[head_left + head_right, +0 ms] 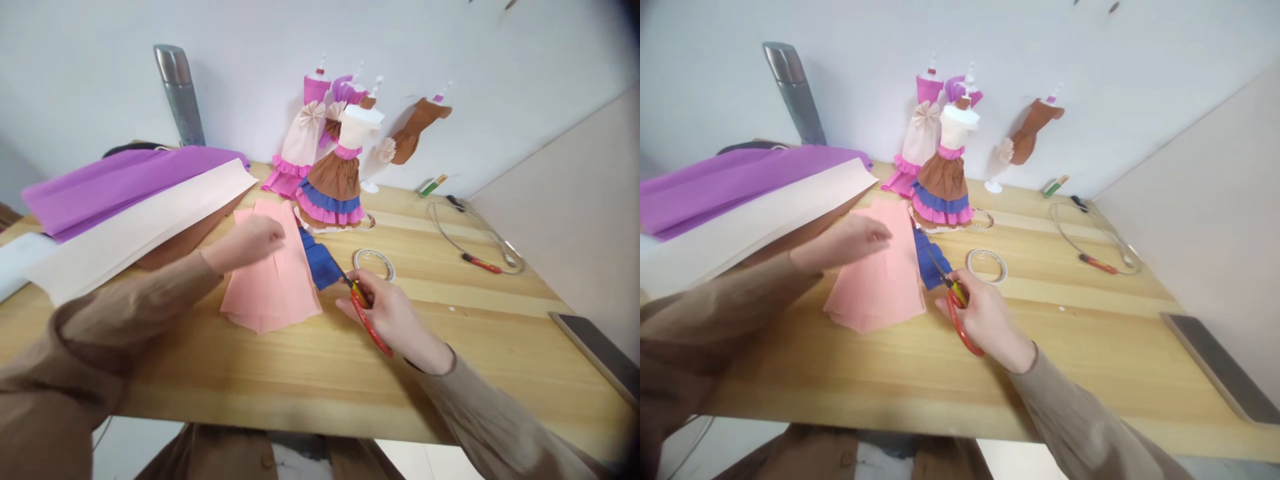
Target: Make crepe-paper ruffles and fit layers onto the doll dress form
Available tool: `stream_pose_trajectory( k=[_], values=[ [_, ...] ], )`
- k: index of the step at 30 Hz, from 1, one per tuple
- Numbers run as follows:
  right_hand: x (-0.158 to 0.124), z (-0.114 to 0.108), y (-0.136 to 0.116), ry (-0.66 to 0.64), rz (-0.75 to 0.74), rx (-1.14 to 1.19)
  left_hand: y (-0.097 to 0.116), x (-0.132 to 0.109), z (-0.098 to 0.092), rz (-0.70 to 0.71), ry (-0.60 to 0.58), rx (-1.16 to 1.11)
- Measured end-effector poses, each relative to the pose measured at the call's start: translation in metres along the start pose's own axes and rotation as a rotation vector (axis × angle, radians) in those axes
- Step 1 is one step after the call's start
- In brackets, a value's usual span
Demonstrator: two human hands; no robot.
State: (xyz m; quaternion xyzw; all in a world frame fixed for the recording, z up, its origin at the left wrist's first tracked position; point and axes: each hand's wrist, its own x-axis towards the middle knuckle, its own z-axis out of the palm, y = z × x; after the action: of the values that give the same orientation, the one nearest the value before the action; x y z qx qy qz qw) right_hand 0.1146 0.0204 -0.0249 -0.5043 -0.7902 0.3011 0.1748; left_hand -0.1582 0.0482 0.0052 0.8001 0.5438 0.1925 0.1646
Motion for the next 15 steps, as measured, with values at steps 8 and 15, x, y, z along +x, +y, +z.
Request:
stream_pose_trajectory(
  k=[8,15],
  values=[
    [0.018,0.018,0.004,-0.037,0.001,0.406,-0.074,0.089,-0.018,-0.049,-0.089,0.157],
    [0.031,0.020,-0.003,-0.005,-0.042,0.557,-0.088,0.135,0.005,0.080,-0.249,0.190]
  ],
)
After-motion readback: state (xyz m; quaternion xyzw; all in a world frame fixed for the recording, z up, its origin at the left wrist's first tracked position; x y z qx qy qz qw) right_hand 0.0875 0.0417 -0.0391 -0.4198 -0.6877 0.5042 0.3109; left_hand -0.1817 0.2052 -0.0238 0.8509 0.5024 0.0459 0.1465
